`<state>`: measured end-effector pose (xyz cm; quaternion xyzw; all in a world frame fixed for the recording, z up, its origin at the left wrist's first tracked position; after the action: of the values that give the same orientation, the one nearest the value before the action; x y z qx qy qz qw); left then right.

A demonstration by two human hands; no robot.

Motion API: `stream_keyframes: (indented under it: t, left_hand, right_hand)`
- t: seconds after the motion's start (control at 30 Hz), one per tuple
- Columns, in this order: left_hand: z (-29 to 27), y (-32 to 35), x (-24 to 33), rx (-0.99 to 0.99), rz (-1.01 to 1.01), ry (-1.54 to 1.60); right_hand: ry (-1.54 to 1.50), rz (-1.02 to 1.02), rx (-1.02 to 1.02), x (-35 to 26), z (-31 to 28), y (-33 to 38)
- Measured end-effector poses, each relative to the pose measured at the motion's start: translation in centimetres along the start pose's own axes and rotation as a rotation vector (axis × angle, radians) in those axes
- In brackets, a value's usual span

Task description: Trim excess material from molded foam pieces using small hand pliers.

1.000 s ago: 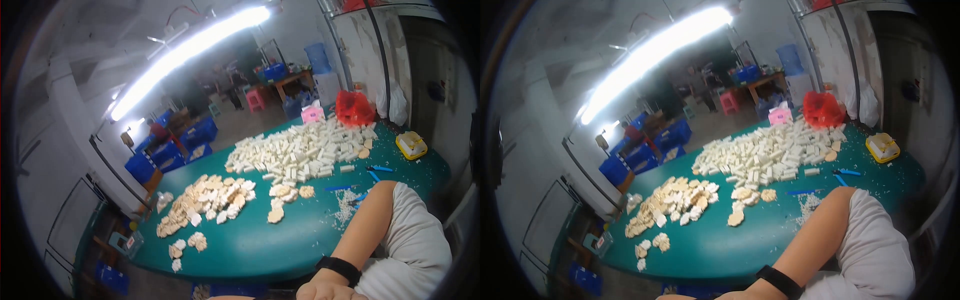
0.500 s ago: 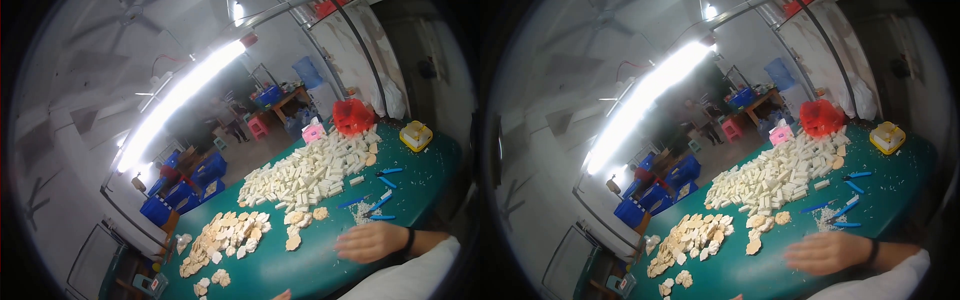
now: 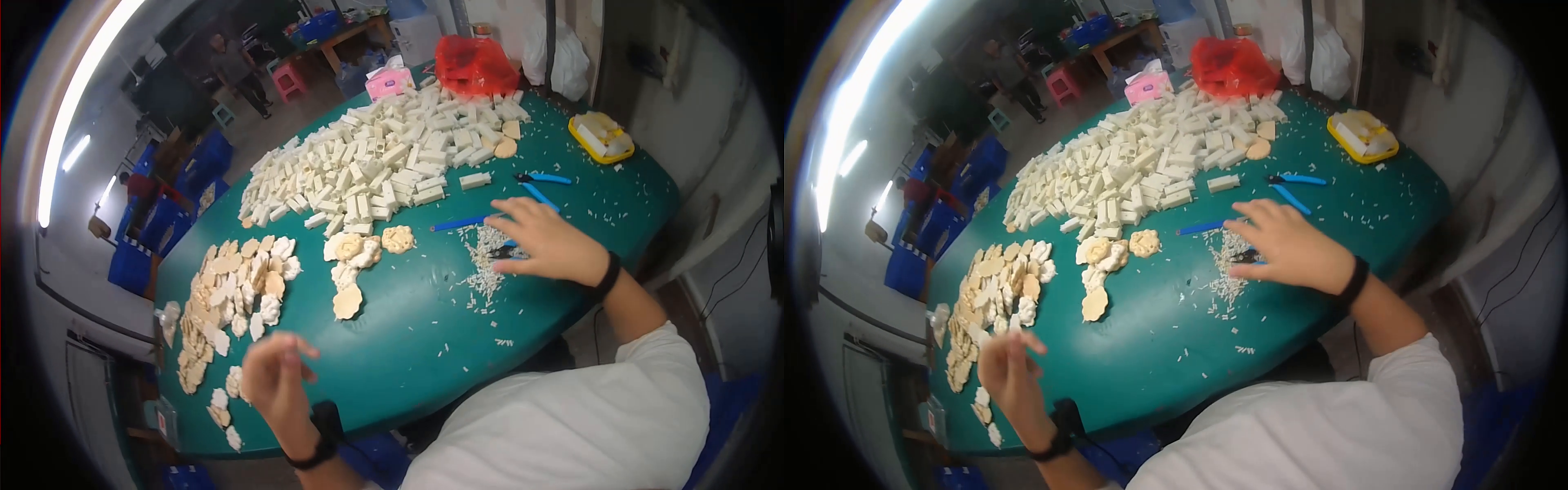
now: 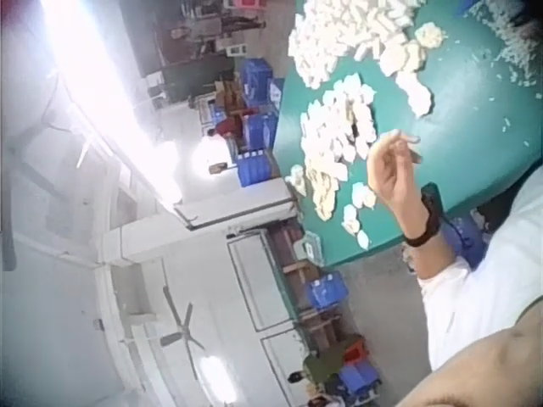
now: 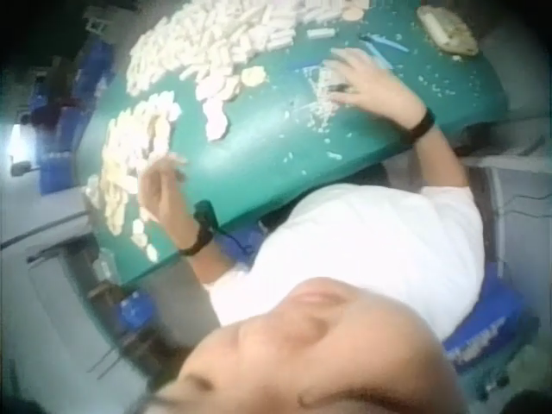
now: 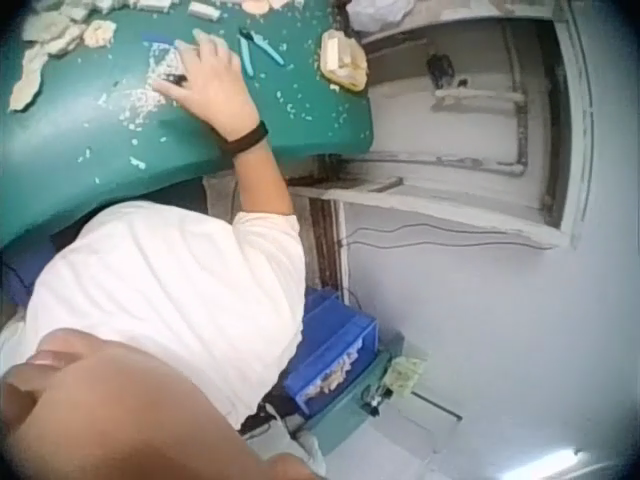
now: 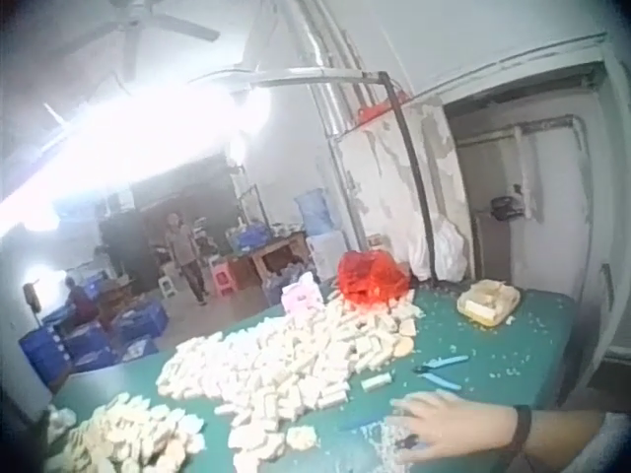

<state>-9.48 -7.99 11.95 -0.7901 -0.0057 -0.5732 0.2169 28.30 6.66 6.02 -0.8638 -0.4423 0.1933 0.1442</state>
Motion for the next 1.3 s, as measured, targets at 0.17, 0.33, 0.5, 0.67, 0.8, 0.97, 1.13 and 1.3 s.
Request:
stream_keyframes:
  t: [0.17,0.33,0.5,0.67,0.8,0.97,1.13,1.3]
  left_hand:
    - [5.8,-12.3,-7.1,-0.162,-0.237,0.388]
    - [5.5,-11.4,-17.0,0.053,-0.328,0.316]
    - [2.8,-11.7,-21.1,0.146,-0.185,-0.234]
    - [3.6,-11.2,-19.9,0.106,-0.329,-0.145]
    - [3.7,-10.6,-19.7,0.078,-0.149,-0.325]
    - [4.6,-10.1,-20.1,-0.071,0.062,-0.632]
    - [4.4,-10.3,-18.5,-0.124,-0.006,-0.518]
    - [4.8,-10.2,-19.2,-0.078,-0.088,-0.403]
  right_hand:
    - [0.138,0.240,-0.466,-1.7,1.3,-0.9]
    - [0.161,0.210,-0.373,-1.7,3.4,3.9]
    - [0.214,0.088,-0.342,-1.9,2.2,5.5]
    - [-0.072,0.121,-0.340,-0.9,1.6,3.2]
    - [-0.443,0.039,-0.116,-2.6,-0.5,-1.1]
    - [-1.363,-0.135,0.207,-3.3,1.0,-8.9]
    - [-1.455,0.104,0.155,-0.4,8.8,-13.2]
    - [-1.197,-0.027,-0.087,0.9,12.5,-13.2]
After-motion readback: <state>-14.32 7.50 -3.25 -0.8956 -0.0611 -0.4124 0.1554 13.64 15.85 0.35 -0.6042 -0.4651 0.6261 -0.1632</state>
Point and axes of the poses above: each hand's wrist, its own y-axis away from the middle knuckle, its own z-axis out of the palm, x = y × z, the point moved 1 cm from there along -y, towards the middle knuckle, and after that the axes turned 13 degrees about -z, right-handed, at the moved point
